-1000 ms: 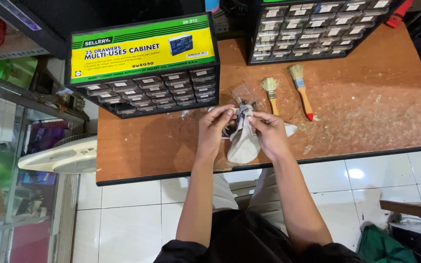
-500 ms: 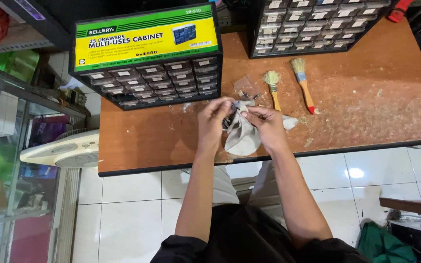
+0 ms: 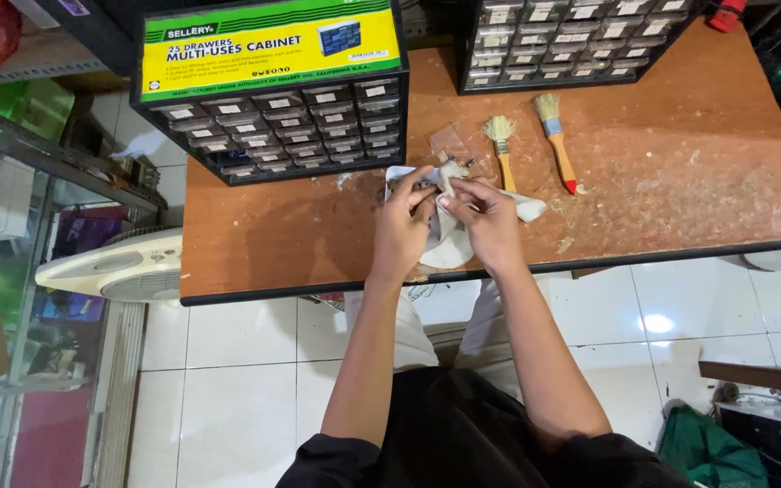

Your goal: Cleaning small electronic components using a cloth and brushes at a repair bench.

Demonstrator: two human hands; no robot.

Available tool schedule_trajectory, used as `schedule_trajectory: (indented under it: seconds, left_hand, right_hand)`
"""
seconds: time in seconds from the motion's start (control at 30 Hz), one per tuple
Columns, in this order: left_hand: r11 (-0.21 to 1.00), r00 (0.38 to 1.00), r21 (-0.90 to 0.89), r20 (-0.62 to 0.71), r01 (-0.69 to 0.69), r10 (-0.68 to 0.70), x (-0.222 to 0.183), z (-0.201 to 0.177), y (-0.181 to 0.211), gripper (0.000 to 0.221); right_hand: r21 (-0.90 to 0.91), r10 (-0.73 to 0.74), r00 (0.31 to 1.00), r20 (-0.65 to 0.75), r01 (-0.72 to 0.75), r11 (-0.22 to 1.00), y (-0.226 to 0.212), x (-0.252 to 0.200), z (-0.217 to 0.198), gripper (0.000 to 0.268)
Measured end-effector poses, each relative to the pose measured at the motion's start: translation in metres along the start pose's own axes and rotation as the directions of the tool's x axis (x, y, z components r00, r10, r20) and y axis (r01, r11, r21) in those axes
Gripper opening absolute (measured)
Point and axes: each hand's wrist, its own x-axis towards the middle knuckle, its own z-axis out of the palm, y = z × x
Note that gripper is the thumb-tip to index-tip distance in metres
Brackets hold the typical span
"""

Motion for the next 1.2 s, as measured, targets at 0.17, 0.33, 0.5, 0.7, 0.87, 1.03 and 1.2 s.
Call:
schedule_trajectory:
  seconds: [0.17,0.33,0.5,0.7,0.87,1.03,1.2]
  left_hand:
    - [0.986,0.999,0.164,0.016,-0.040,0.038,-0.010,0.001,0.010,0.050]
    - [0.977,0.999,0.211,-0.009,-0.038,0.041,-0.005,0.015,-0.003,0.047]
    - [0.961,0.995,0.266,-0.035,-0.081,0.093,-0.003,0.018,-0.015,0.039]
    - [0.984,0.998,0.169,0.006,-0.059,0.059,0.004,0.008,-0.034,0.022]
    - [0.980,0.991,0.173,0.111,-0.098,0.080,0.000,0.004,-0.022,0.020]
    - [0.935,0.970,0.286,0.176,-0.211,0.165,0.026,0.001,-0.028,0.021]
    - [0.764,0.908,0.491,0.220,-0.419,0.357,0.079,0.033,-0.034,0.017]
  right_hand:
    - [-0.065,-0.042,0.999,0.028,0.043,0.997,0.007,-0.003,-0.003,0.019]
    - [-0.120,-0.051,0.999,-0.013,0.049,0.992,0.006,-0.004,-0.001,0.014]
    - [-0.147,-0.064,0.995,-0.071,0.053,0.988,-0.004,-0.006,0.003,0.010]
    - [0.126,0.093,0.980,-0.178,-0.071,0.989,-0.013,-0.010,0.006,0.015]
    - [0.082,0.121,0.987,-0.105,-0.113,0.990,0.007,-0.005,-0.008,0.013]
    - [0.250,0.171,0.958,-0.230,-0.112,0.962,0.012,-0.003,-0.035,0.007]
    - [0.320,0.111,0.897,-0.427,0.035,0.947,0.044,0.009,-0.088,0.007]
